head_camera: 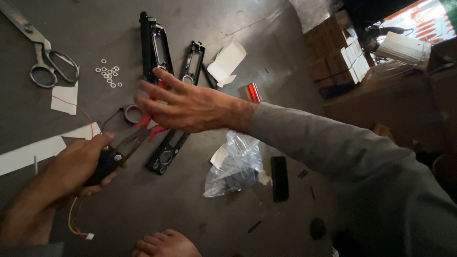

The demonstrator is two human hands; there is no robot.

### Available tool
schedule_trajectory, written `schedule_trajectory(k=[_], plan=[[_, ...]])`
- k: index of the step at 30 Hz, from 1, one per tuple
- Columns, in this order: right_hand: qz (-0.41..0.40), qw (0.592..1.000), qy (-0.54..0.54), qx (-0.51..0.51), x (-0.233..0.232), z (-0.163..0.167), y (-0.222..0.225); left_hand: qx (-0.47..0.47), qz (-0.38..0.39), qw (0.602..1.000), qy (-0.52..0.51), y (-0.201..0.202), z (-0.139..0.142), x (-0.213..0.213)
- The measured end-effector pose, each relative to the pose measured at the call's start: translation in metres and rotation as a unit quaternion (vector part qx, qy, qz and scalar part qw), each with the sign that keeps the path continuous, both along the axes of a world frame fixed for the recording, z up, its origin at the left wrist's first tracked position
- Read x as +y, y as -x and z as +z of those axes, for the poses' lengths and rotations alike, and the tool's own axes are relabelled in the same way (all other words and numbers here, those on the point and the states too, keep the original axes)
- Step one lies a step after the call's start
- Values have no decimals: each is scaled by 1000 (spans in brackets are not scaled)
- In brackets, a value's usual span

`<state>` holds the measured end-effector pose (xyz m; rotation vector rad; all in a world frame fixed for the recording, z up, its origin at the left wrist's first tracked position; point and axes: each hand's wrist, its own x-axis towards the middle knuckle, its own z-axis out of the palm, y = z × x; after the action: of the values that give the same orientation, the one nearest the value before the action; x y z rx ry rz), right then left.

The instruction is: The person assembles small electronic components on the floor, using pliers to strip wires and connect them to a circuit board. They handle multiple cylindrical components and a black plastic housing, arranging parts and tools around them.

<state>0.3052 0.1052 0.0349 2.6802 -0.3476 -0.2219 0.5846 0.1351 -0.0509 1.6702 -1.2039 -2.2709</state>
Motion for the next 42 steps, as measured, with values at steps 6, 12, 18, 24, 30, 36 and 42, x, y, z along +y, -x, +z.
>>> schedule_trajectory(k=[6,12,18,24,30,36,42], plan=[[2,1000,2,7,-6,-11,-5,-6,33,999,-17,-2,-3,-4],[15,995,79,50,-8,-5,0,10,-21,996,82,-7,-20,-7],[-66,997,31,0,91,-42,-33,197,21,960,198,-17,-28,7],[-373,853,-310,-194,294,-164,-146,131,64,986,85,-23,-7,4],[-377,854,-324,-151,301,-202,-132,137,85,983,83,-24,-2,3],[-388,847,-337,-133,300,-196,-135,142,93,983,69,-26,-6,2],[-390,848,-337,-121,298,-191,-143,121,70,987,76,-29,-3,3]])
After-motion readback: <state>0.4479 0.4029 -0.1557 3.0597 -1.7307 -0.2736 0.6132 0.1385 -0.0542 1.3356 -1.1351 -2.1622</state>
